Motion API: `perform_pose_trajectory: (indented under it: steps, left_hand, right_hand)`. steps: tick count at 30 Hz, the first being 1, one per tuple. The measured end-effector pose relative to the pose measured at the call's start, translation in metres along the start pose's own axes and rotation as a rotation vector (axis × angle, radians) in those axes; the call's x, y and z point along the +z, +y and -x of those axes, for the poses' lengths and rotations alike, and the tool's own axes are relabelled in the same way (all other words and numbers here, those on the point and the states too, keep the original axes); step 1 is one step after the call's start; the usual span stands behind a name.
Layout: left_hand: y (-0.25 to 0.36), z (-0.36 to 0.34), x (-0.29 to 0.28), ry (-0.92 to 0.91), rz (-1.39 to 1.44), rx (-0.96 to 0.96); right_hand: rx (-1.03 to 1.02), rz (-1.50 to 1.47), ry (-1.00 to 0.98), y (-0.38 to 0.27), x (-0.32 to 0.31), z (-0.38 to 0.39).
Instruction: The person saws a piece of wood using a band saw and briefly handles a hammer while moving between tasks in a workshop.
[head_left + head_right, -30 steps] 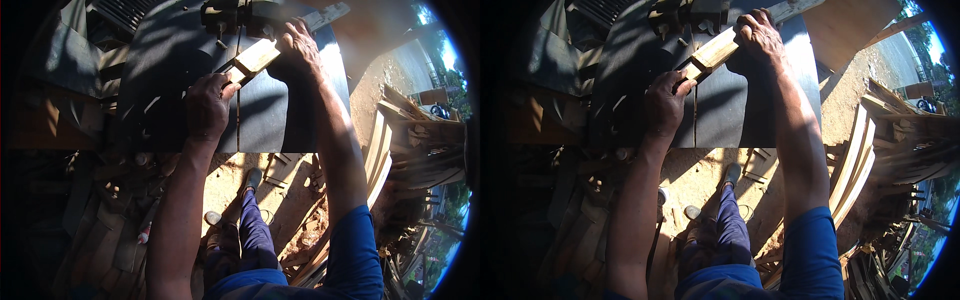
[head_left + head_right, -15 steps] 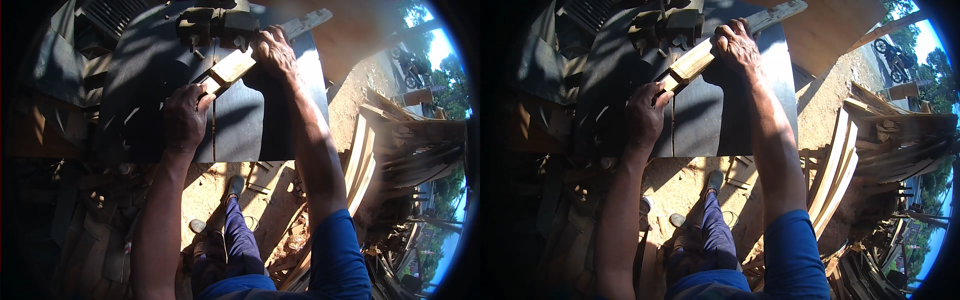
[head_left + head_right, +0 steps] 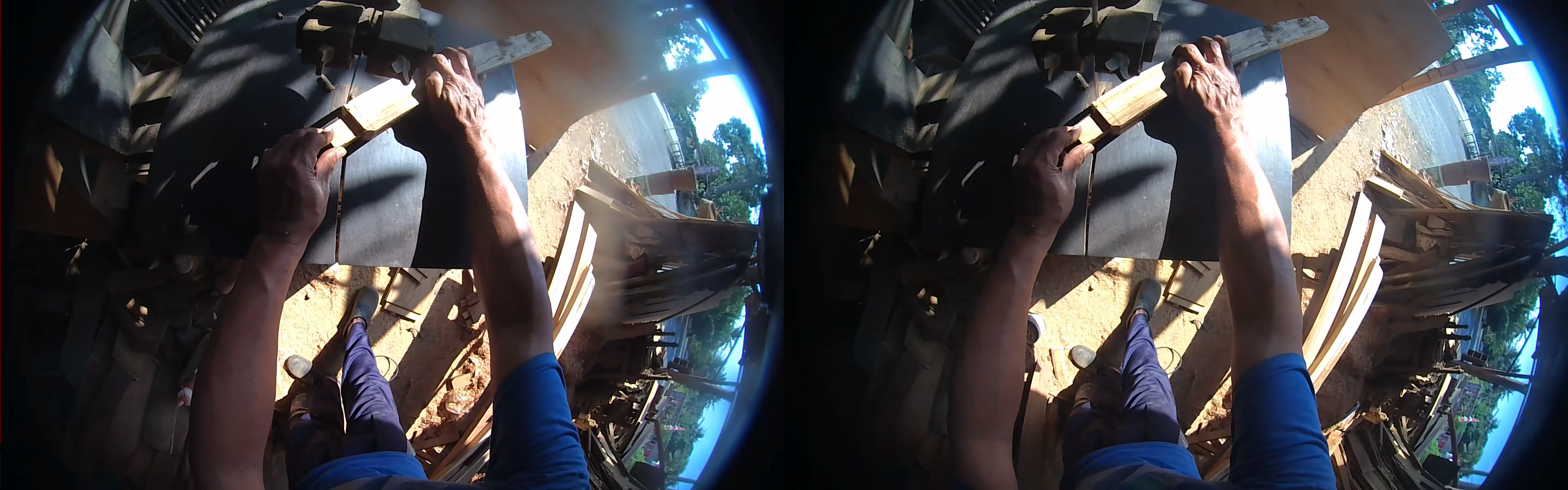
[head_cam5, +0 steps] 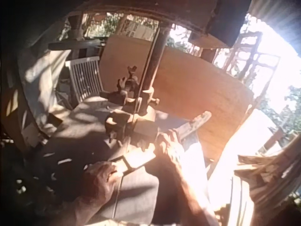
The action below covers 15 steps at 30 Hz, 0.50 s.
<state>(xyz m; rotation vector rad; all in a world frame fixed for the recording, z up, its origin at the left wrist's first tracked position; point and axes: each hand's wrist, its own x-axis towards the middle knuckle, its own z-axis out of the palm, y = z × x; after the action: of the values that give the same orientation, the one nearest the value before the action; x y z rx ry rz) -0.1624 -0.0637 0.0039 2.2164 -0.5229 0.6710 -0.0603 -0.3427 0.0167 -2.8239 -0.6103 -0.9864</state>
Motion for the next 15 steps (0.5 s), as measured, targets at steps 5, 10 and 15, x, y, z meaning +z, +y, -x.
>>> perform_pose_trajectory:
  steps: [5, 10, 15]
  left_hand:
    - [-0.001, 0.001, -0.001, 0.009, -0.003, 0.004]
    - [0.0, 0.0, 0.0, 0.007, 0.017, -0.012]
    - [0.0, -0.001, -0.002, 0.003, -0.028, -0.008]
  right_hand:
    - [0.0, 0.005, 0.022, -0.002, 0.002, 0.002]
    - [-0.053, 0.073, 0.05, -0.002, 0.0, 0.002]
    - [-0.066, 0.088, 0.011, -0.005, -0.003, 0.0]
